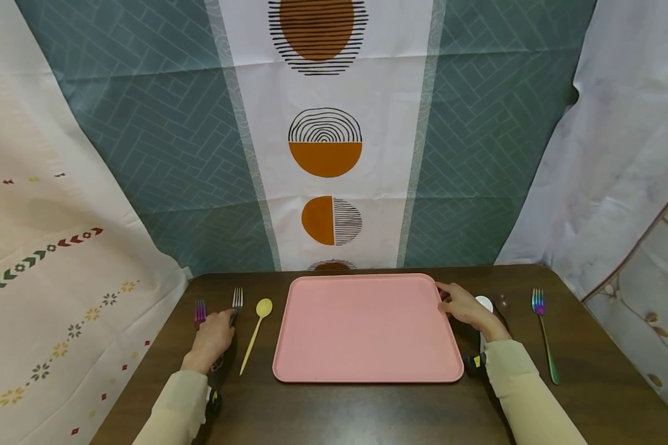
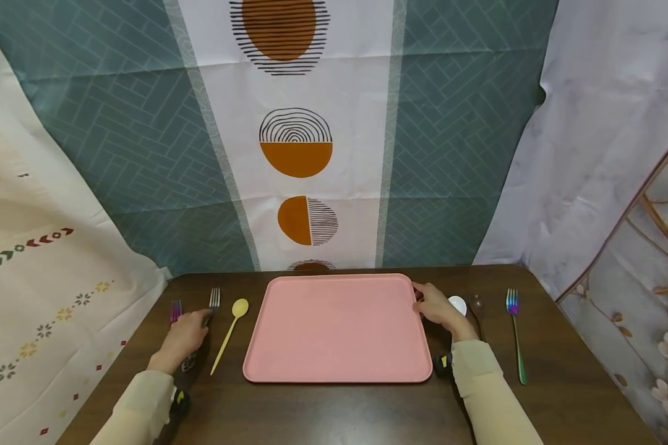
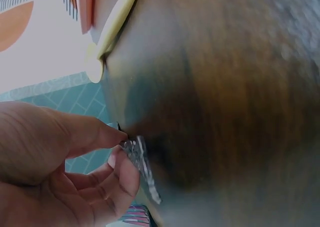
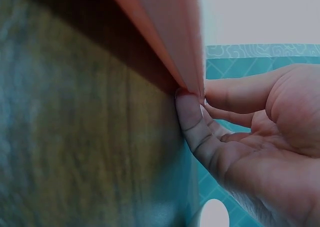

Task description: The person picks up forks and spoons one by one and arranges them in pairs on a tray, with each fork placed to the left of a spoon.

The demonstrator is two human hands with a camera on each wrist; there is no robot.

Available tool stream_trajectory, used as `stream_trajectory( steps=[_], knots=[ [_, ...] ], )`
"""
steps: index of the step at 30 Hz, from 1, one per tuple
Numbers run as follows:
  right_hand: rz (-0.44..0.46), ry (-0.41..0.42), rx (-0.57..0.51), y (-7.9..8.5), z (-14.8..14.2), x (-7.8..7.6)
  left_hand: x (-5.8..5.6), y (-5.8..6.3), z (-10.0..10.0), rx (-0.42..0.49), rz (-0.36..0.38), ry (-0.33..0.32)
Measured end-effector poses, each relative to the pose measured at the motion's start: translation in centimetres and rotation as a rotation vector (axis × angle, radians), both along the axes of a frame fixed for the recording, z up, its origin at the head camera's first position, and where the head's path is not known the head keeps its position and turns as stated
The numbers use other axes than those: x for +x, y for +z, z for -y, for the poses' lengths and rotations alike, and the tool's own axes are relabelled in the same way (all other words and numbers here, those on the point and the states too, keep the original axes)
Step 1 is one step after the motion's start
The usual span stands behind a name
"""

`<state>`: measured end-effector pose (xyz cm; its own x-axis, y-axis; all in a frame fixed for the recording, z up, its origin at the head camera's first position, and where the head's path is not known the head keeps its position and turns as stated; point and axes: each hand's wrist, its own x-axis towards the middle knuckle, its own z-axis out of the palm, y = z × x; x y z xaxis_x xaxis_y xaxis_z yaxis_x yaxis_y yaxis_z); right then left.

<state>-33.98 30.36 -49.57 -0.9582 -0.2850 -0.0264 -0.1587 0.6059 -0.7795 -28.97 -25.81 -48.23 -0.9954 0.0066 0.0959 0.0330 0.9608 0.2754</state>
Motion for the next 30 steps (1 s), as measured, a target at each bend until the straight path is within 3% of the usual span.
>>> stream_trajectory(
  steps=[16,30],
  knots=[
    [0.013,-0.004,0.003,0.2,0.1,-0.1,-0.2,0.6,-0.2,0.022,-0.032,-0.054],
    [0.017,0.005,0.007,0.1,0.1,0.0,-0.7,2.5,-2.4,0.045,-0.088,-0.083]
  ],
)
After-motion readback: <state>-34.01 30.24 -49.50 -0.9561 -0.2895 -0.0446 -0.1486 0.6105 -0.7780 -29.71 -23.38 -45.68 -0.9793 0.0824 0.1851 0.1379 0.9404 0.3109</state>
